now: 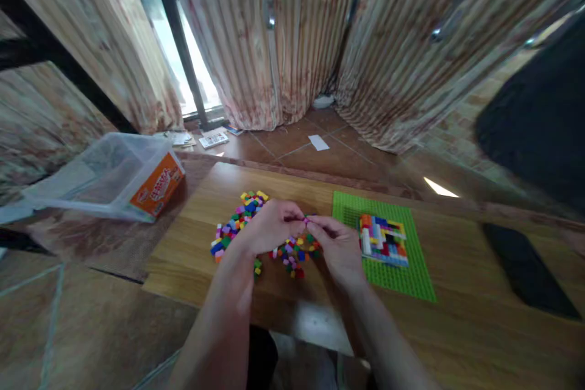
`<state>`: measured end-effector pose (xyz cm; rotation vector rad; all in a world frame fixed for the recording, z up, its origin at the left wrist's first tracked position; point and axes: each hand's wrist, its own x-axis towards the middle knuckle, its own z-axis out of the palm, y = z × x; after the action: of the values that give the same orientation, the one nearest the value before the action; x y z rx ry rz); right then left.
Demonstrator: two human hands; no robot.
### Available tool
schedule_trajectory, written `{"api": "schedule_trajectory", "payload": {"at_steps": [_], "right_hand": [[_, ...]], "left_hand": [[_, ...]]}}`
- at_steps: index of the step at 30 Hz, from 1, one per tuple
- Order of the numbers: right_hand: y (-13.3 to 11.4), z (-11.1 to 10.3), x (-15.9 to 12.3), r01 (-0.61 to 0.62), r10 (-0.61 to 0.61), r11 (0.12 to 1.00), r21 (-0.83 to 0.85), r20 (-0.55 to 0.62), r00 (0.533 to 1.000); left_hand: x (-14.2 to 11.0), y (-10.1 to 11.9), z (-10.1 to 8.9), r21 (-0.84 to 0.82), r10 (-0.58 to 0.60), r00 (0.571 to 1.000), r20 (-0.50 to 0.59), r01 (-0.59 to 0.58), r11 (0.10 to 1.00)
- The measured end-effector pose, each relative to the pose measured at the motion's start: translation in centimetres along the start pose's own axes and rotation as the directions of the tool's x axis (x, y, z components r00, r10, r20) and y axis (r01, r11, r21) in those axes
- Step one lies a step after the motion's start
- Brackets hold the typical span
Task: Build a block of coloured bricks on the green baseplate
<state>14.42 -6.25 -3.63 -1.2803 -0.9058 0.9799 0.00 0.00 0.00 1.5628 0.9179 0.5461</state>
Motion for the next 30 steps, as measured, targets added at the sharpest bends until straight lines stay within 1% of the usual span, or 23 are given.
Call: {"api": "schedule_trajectory", "payload": {"at_steps": [2, 4, 5, 6, 7, 8, 10, 11, 12, 13, 14, 17, 20, 22, 25, 30], "right_hand": [[0.1, -0.2, 0.0, -0.014, 0.013, 0.999, 0.034, 0.016, 1.000], [0.3, -0.5, 0.1, 0.007, -0.007, 1.000, -0.009, 0.030, 1.000], [0.4, -0.5, 0.1, 0.030, -0.028, 0.998, -0.059, 0.036, 0.999], [0.5, -0.6, 0.1, 0.068, -0.062, 0.989, -0.131, 0.045, 0.997], [0.6, -0.6, 0.0, 0.116, -0.105, 0.969, -0.219, 0.062, 0.993], [0.8, -0.7, 0.0, 0.170, -0.150, 0.935, -0.311, 0.088, 0.985], [1.0, -0.5, -0.1, 0.274, -0.227, 0.843, -0.462, 0.156, 0.961], [1.1, -0.4, -0.2, 0.315, -0.255, 0.796, -0.517, 0.185, 0.949], [1.3, -0.3, -0.2, 0.346, -0.275, 0.751, -0.563, 0.210, 0.938], [1.4, -0.1, -0.2, 0.371, -0.292, 0.709, -0.600, 0.229, 0.928], [1.5, 0.2, -0.2, 0.394, -0.309, 0.670, -0.629, 0.246, 0.919], [1.8, 1.0, 0.0, 0.452, -0.347, 0.577, -0.680, 0.296, 0.890], [2.0, 2.0, 0.1, 0.476, -0.349, 0.516, -0.712, 0.332, 0.876], [2.0, 2.7, 0.1, 0.467, -0.330, 0.487, -0.738, 0.340, 0.881], [1.7, 3.3, 0.1, 0.425, -0.273, 0.451, -0.785, 0.332, 0.903], [0.7, 3.8, 0.0, 0.309, -0.164, 0.386, -0.869, 0.265, 0.950]], "left_hand": [[-0.3, 0.5, -0.1, -0.083, -0.040, 0.999, 0.036, 0.043, 0.996], [-0.5, 0.9, -0.3, -0.163, -0.061, 0.998, -0.003, 0.059, 0.985], [-0.5, 1.0, -0.5, -0.209, -0.071, 0.996, -0.044, 0.061, 0.976], [-0.5, 1.1, -0.7, -0.247, -0.076, 0.990, -0.115, 0.046, 0.968], [-0.5, 1.1, -0.9, -0.276, -0.075, 0.975, -0.209, 0.015, 0.961], [-0.4, 1.1, -1.2, -0.293, -0.071, 0.946, -0.316, -0.026, 0.956], [-0.2, 0.9, -1.6, -0.301, -0.070, 0.857, -0.510, -0.102, 0.948], [-0.2, 0.9, -1.7, -0.302, -0.074, 0.816, -0.573, -0.126, 0.945], [-0.1, 0.8, -1.8, -0.304, -0.081, 0.787, -0.612, -0.140, 0.942], [-0.1, 0.8, -1.8, -0.308, -0.088, 0.769, -0.633, -0.146, 0.940], [-0.1, 0.9, -1.8, -0.312, -0.092, 0.763, -0.640, -0.148, 0.939], [-0.1, 1.0, -1.7, -0.314, -0.096, 0.771, -0.629, -0.139, 0.939], [0.0, 1.0, -1.6, -0.309, -0.095, 0.775, -0.625, -0.134, 0.942], [0.0, 0.9, -1.7, -0.301, -0.092, 0.769, -0.632, -0.135, 0.944], [0.0, 0.7, -1.8, -0.290, -0.085, 0.760, -0.644, -0.139, 0.947], [-0.1, 0.7, -1.9, -0.285, -0.077, 0.754, -0.652, -0.150, 0.947]]}}
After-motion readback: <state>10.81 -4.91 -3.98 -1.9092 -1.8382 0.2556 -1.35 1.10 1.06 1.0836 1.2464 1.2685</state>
